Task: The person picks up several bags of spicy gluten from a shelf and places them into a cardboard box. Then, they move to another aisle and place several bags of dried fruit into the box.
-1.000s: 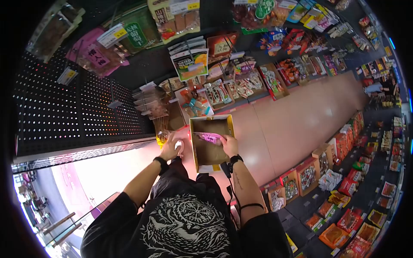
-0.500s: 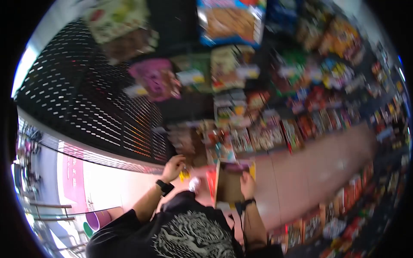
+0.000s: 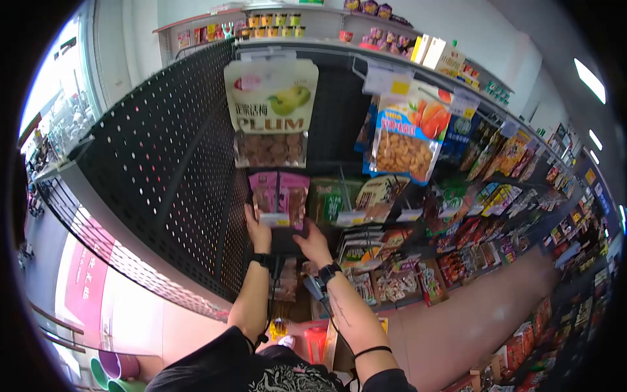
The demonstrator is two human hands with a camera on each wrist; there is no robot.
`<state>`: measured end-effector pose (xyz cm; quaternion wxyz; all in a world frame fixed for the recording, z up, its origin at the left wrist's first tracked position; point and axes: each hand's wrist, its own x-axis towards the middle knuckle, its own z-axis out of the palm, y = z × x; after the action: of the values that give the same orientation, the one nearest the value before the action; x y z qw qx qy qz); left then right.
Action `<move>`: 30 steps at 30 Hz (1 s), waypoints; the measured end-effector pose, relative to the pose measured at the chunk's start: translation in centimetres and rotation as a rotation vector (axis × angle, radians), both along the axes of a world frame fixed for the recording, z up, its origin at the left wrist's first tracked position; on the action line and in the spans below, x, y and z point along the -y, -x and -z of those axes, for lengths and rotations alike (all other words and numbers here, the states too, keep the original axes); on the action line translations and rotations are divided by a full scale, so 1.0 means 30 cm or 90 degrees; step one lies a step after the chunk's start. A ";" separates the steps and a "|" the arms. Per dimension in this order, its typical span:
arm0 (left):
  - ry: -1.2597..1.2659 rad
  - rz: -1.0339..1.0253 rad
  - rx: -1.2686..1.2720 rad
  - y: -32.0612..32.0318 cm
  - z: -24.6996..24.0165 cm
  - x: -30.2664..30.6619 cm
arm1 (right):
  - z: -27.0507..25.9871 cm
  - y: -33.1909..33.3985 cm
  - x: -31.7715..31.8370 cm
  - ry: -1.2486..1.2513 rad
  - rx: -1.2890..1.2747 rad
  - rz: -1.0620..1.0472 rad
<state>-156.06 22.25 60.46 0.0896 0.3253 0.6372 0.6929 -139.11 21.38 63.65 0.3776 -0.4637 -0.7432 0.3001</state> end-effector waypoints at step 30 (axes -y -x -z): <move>-0.045 0.191 0.299 -0.114 -0.152 0.549 | -0.092 -0.130 0.403 0.110 -0.238 0.001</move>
<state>-152.63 5.77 65.02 0.3251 0.2491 0.5191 0.7502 -135.20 9.28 66.40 0.4682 -0.4312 -0.6310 0.4435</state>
